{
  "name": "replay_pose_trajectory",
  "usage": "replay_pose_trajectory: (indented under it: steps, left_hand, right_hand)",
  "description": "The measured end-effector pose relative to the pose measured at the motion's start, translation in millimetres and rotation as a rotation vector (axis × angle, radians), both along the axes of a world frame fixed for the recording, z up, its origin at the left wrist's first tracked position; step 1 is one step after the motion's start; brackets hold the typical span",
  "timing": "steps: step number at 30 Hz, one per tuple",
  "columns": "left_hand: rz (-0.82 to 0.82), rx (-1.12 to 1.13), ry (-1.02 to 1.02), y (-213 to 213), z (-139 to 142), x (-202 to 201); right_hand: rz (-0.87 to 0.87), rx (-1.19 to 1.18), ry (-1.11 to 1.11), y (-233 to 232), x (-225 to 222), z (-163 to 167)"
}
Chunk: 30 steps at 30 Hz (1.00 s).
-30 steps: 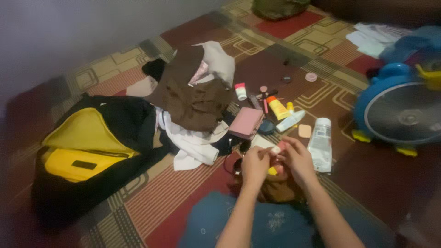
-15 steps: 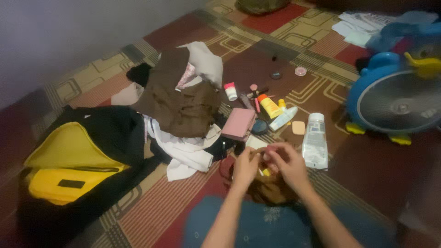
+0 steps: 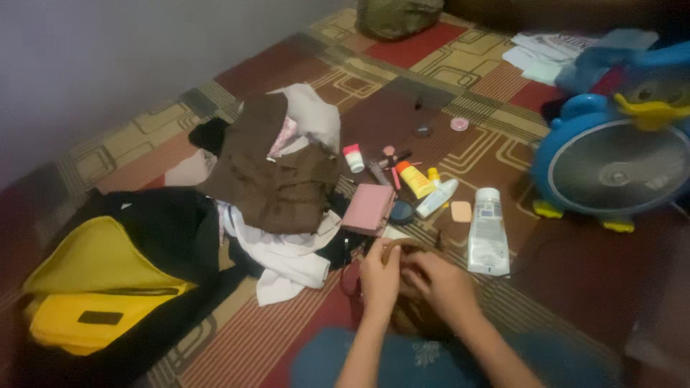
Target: The person sits on a bed and packs small toiletry and cosmetic items, including tubes, bottles, a compact and sunglasses, one at a time into a small brown drawstring pouch, pulling the pouch open and placing each item inside.
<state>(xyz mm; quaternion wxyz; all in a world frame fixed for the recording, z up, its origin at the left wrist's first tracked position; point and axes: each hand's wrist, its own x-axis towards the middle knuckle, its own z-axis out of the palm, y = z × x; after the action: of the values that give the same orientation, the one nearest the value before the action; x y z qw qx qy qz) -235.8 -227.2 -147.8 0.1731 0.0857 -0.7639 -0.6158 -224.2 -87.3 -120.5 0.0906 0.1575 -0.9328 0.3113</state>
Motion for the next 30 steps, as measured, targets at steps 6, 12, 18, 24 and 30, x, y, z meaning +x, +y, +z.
replay_pose_trajectory:
  steps: [6, 12, 18, 24, 30]
  left_hand:
    - [-0.047, -0.027, -0.041, -12, 4, -1]
    - [-0.113, -0.100, -0.213, -21, -16, -10]
    - [-0.256, -0.256, -0.094, -21, -31, -4]
    - [-0.279, -0.152, -0.256, -23, -32, -11]
    - [-0.495, 0.467, -0.273, -34, -6, -6]
  right_hand:
    - [-0.023, 0.161, 0.299, -2, 2, -7]
    - [-0.104, 0.021, 0.233, 26, -11, -8]
    - [-0.147, -0.201, 0.115, 32, -14, -16]
    - [-0.033, -0.098, 0.036, 36, -29, -18]
    - [-0.026, -0.303, -0.118, 55, -20, -4]
